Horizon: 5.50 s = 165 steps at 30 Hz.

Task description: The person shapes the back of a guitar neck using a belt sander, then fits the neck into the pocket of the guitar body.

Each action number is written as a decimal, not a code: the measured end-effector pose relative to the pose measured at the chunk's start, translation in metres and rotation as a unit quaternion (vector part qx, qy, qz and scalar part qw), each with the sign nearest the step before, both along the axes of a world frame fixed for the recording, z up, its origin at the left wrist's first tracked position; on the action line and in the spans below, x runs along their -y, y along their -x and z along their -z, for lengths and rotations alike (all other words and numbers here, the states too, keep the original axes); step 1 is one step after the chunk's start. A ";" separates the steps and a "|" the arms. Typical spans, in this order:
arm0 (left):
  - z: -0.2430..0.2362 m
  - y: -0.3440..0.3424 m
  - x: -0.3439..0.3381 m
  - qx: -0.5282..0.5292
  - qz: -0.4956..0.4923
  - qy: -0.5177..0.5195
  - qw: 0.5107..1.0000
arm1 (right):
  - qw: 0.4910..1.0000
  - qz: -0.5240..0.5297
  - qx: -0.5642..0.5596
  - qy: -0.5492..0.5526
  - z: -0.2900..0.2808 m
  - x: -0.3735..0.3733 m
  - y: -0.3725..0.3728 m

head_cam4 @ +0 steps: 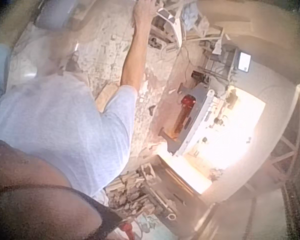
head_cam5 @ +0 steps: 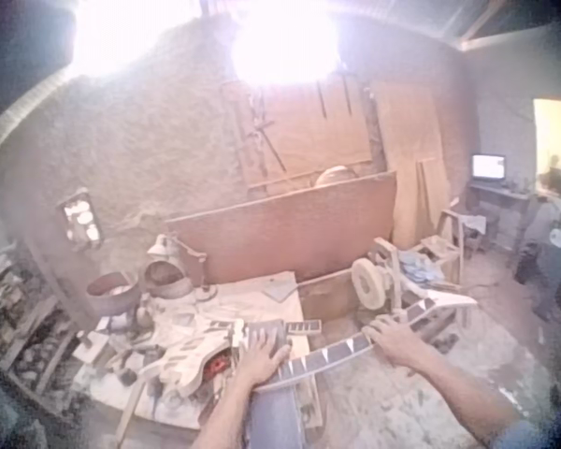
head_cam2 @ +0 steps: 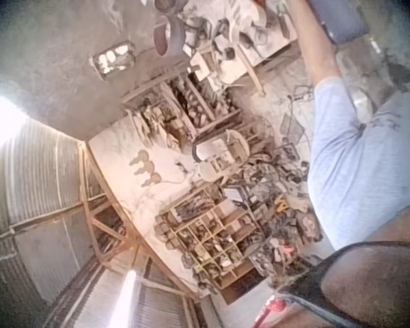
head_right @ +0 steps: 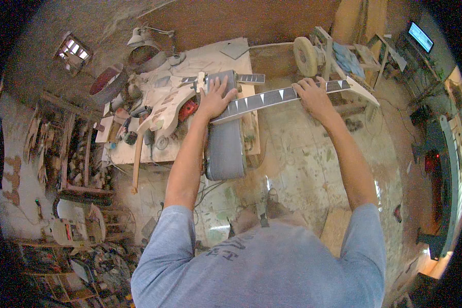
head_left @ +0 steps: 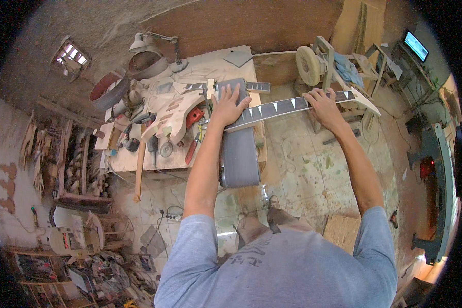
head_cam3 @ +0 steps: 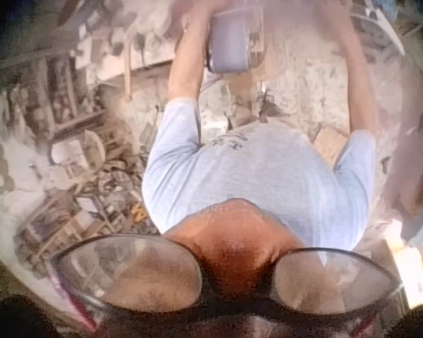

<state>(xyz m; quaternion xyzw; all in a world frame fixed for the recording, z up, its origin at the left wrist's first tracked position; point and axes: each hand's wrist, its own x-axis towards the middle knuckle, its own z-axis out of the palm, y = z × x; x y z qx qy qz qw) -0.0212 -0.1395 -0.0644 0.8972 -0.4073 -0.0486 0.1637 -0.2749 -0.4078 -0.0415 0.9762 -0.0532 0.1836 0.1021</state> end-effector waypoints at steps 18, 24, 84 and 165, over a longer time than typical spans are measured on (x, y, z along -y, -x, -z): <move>-0.001 -0.012 -0.024 -0.012 -0.008 -0.014 1.000 | 0.999 -0.012 0.006 -0.042 0.006 -0.016 -0.016; -0.002 -0.004 -0.018 -0.011 0.004 -0.032 0.999 | 0.998 -0.006 -0.006 -0.067 -0.001 -0.015 -0.002; -0.059 0.231 -0.076 -0.581 0.223 0.358 0.696 | 0.530 -0.008 0.081 -0.844 -0.019 -0.243 0.150; -0.053 0.087 -0.186 -0.065 -0.079 0.045 0.994 | 0.943 0.004 -0.102 -0.317 0.021 -0.165 -0.225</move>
